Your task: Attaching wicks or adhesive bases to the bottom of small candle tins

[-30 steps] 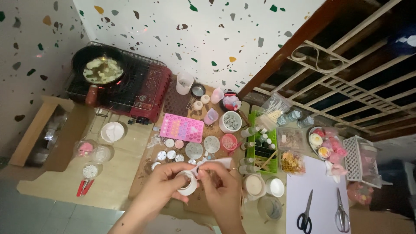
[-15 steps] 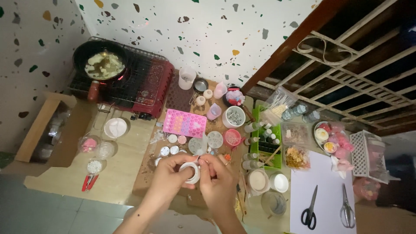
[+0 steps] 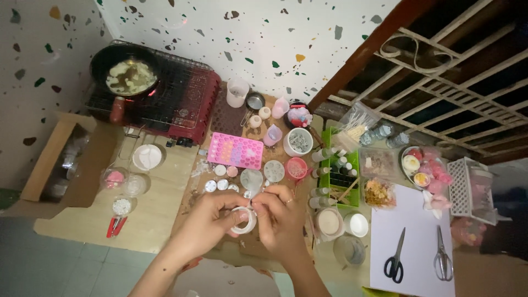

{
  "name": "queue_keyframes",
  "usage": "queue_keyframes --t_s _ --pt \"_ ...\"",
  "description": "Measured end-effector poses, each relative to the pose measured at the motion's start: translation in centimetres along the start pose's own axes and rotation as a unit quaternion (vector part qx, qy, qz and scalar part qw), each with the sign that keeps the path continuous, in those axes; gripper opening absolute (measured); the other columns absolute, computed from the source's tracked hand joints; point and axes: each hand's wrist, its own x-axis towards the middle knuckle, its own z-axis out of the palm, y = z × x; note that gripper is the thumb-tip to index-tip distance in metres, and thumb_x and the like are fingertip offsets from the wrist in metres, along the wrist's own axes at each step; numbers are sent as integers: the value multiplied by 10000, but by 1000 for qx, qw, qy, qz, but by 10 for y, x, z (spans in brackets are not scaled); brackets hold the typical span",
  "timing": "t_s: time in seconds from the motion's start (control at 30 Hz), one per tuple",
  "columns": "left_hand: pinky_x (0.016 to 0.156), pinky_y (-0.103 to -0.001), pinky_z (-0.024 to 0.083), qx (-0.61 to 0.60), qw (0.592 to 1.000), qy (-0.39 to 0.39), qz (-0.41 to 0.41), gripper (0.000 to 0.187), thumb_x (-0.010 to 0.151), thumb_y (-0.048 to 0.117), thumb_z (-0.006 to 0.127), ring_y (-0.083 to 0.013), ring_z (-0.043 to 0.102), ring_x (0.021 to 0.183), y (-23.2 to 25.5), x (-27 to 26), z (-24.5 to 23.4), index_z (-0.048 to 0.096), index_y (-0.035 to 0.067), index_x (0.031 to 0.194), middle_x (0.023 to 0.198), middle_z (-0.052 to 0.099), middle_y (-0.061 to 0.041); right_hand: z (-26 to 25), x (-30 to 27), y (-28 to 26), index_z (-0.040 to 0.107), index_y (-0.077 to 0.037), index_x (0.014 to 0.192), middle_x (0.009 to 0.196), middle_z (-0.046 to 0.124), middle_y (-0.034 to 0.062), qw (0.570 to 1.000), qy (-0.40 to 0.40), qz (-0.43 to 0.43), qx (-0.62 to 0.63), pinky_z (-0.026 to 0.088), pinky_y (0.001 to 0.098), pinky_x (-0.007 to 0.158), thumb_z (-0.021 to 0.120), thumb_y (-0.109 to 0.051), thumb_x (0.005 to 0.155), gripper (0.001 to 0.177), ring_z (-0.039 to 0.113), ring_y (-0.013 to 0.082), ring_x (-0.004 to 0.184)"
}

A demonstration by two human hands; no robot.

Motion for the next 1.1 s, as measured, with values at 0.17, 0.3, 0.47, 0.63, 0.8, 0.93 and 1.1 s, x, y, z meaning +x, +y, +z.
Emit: queue_keyframes --t_s 0.17,0.3,0.47,0.63,0.8,0.93,1.1 --pt "601 -257 674 4 999 -34 3 227 857 -24 714 -155 709 722 -5 1 -10 819 -9 1058 980 785 -85 -4 3 22 688 -44 844 867 598 6 965 -118 137 188 343 213 546 692 -22 875 39 425 78 612" --pt "594 -301 658 -26 997 -71 0 219 870 -14 729 -176 665 702 -14 3 -20 803 -66 1069 916 755 -110 -6 -7 41 717 -46 925 779 597 -16 830 -178 343 403 327 210 574 698 -45 919 19 441 68 628" --pt "572 -291 659 -20 996 -81 -13 251 859 -19 735 -179 697 695 -13 3 -21 831 -32 1091 895 797 -122 6 -11 63 671 27 966 854 609 70 655 -190 438 586 296 175 495 646 22 933 42 420 64 614" --pt "570 -294 647 -64 993 -99 -1 252 862 -41 724 -196 698 702 -22 6 -22 818 -68 1094 895 786 -148 13 -22 84 603 69 1092 907 602 127 509 -201 477 688 342 219 551 603 68 912 180 534 121 718" --pt "615 -316 654 -35 994 -42 -89 300 889 44 708 -211 680 734 -11 4 -23 803 -57 1156 915 761 -173 15 -20 67 701 -42 1003 694 583 -28 816 -199 341 422 266 187 446 658 -62 954 68 383 34 504" --pt "640 -319 661 -67 991 -19 -117 407 866 -5 580 -245 760 879 -16 8 -16 722 -89 1238 1059 780 -218 27 -18 26 650 -113 876 855 559 -22 975 -138 174 24 407 250 634 658 -97 931 57 470 107 705" --pt "416 -220 431 -95 985 69 -124 236 933 69 663 -146 539 496 -25 14 -2 778 -104 1046 753 712 -161 28 -17 15 652 -11 958 975 572 28 976 -96 159 112 380 222 568 632 27 900 71 451 92 660"
